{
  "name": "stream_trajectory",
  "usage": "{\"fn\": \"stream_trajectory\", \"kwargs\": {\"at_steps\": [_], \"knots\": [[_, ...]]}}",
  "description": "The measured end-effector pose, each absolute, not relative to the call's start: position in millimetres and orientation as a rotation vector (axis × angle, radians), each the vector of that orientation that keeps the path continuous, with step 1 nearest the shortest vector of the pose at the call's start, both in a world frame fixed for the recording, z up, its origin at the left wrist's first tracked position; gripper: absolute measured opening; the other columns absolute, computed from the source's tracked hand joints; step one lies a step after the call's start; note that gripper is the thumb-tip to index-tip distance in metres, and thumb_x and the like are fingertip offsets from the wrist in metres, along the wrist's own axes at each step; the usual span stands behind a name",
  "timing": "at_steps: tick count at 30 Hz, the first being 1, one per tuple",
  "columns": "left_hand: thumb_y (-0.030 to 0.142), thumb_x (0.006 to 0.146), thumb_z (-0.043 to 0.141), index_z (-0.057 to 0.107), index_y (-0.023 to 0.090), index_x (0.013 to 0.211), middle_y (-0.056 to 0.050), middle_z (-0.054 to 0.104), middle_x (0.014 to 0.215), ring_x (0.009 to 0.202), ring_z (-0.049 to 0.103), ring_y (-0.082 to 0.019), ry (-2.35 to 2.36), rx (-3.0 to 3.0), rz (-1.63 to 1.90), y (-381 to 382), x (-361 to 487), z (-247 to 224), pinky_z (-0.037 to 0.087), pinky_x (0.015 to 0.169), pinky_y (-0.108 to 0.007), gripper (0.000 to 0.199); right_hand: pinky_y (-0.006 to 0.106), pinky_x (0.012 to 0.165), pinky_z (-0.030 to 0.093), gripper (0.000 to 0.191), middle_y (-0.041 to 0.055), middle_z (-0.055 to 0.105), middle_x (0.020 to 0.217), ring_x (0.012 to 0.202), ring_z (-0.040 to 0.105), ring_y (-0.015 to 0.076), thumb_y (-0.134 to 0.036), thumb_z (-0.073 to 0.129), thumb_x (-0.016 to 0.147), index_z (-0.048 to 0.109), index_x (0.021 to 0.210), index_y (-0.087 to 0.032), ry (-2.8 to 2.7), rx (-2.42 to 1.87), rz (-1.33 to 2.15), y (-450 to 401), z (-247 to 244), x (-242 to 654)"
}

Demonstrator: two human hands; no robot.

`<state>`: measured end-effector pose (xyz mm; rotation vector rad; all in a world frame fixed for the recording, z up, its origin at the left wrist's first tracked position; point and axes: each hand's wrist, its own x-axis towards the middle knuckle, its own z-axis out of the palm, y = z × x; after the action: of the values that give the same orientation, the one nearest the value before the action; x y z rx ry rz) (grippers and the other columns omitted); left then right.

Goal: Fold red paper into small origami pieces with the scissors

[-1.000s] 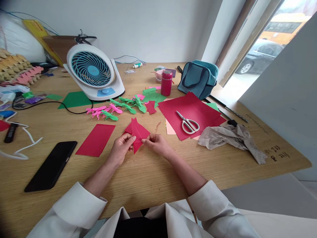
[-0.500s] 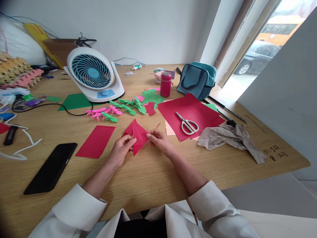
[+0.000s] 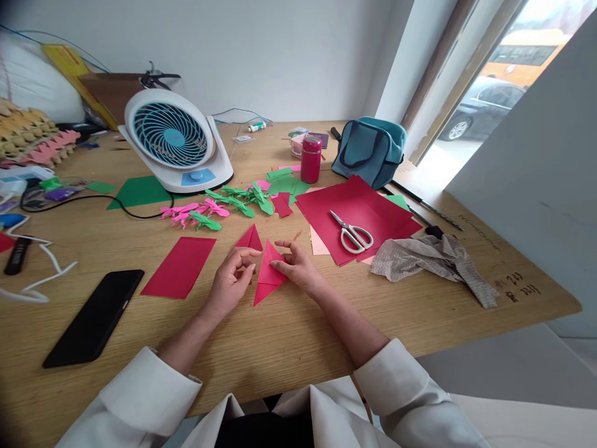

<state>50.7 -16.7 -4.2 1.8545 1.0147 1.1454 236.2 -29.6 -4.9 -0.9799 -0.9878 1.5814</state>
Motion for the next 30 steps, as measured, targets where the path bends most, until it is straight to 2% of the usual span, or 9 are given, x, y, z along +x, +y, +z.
{"fn": "stream_trajectory", "kwargs": {"at_steps": [4, 7, 9, 12, 16, 19, 23, 30], "knots": [[0.009, 0.087, 0.053, 0.066, 0.021, 0.102, -0.009, 0.057, 0.118, 0.083, 0.060, -0.012, 0.928, 2.169, 1.171, -21, 50, 2, 0.050, 0.063, -0.021, 0.023, 0.025, 0.063, 0.046, 0.056, -0.0031, 0.068, 0.076, 0.066, 0.062, 0.0139, -0.040, 0.084, 0.066, 0.053, 0.111, -0.025, -0.995, -0.940, 1.620, -33, -1, 234], [0.013, 0.087, 0.056, 0.069, 0.020, 0.092, -0.008, 0.063, 0.110, 0.089, 0.062, -0.015, 0.845, 2.217, 1.187, -24, 49, 5, 0.050, 0.068, -0.023, 0.015, 0.025, 0.065, 0.045, 0.045, -0.0021, 0.067, 0.078, 0.069, 0.060, 0.0131, -0.046, 0.080, 0.070, 0.059, 0.101, -0.022, -1.022, -0.948, 1.619, -35, 1, 234], [0.017, 0.087, 0.058, 0.069, 0.020, 0.089, -0.006, 0.067, 0.097, 0.082, 0.062, -0.014, 0.871, 2.167, 1.218, -26, 49, 8, 0.049, 0.066, -0.023, 0.011, 0.024, 0.059, 0.041, 0.040, -0.0025, 0.062, 0.069, 0.062, 0.054, 0.0114, -0.055, 0.071, 0.076, 0.064, 0.095, -0.021, -1.050, -0.995, 1.585, -33, 1, 235], [0.026, 0.085, 0.062, 0.065, 0.019, 0.081, -0.001, 0.064, 0.077, 0.064, 0.056, -0.011, 0.992, 1.936, 1.238, -26, 50, 9, 0.045, 0.058, -0.021, 0.008, 0.024, 0.051, 0.034, 0.049, -0.0029, 0.054, 0.061, 0.053, 0.045, 0.0106, -0.068, 0.058, 0.080, 0.066, 0.089, -0.020, -1.059, -1.032, 1.551, -30, -2, 237], [0.034, 0.081, 0.064, 0.061, 0.019, 0.074, 0.005, 0.052, 0.057, 0.048, 0.045, -0.008, 1.048, 1.567, 1.163, -21, 52, 1, 0.038, 0.048, -0.020, 0.017, 0.026, 0.054, 0.037, 0.060, 0.0012, 0.059, 0.072, 0.058, 0.045, 0.0122, -0.077, 0.046, 0.081, 0.067, 0.087, -0.021, -1.096, -0.983, 1.522, -28, -2, 239], [0.038, 0.078, 0.066, 0.062, 0.019, 0.075, 0.007, 0.047, 0.053, 0.043, 0.041, -0.007, 1.045, 1.420, 1.092, -19, 55, -6, 0.034, 0.043, -0.020, 0.019, 0.027, 0.062, 0.043, 0.055, 0.0018, 0.061, 0.078, 0.065, 0.050, 0.0136, -0.072, 0.055, 0.080, 0.068, 0.090, -0.020, -1.172, -0.948, 1.478, -32, 0, 236], [0.038, 0.078, 0.065, 0.062, 0.019, 0.074, 0.007, 0.046, 0.054, 0.042, 0.036, -0.006, 1.045, 1.372, 1.008, -21, 58, -7, 0.030, 0.040, -0.019, 0.020, 0.028, 0.070, 0.046, 0.040, -0.0001, 0.065, 0.081, 0.070, 0.056, 0.0139, -0.052, 0.078, 0.069, 0.066, 0.088, -0.019, -1.145, -0.972, 1.482, -35, -3, 229], [0.032, 0.076, 0.063, 0.059, 0.019, 0.070, 0.007, 0.043, 0.050, 0.044, 0.038, -0.007, 1.079, 1.390, 0.978, -22, 59, -7, 0.030, 0.043, -0.019, 0.015, 0.026, 0.064, 0.045, 0.036, -0.0011, 0.064, 0.075, 0.065, 0.055, 0.0126, -0.048, 0.077, 0.070, 0.063, 0.084, -0.018, -1.140, -1.034, 1.434, -32, -17, 225]]}}
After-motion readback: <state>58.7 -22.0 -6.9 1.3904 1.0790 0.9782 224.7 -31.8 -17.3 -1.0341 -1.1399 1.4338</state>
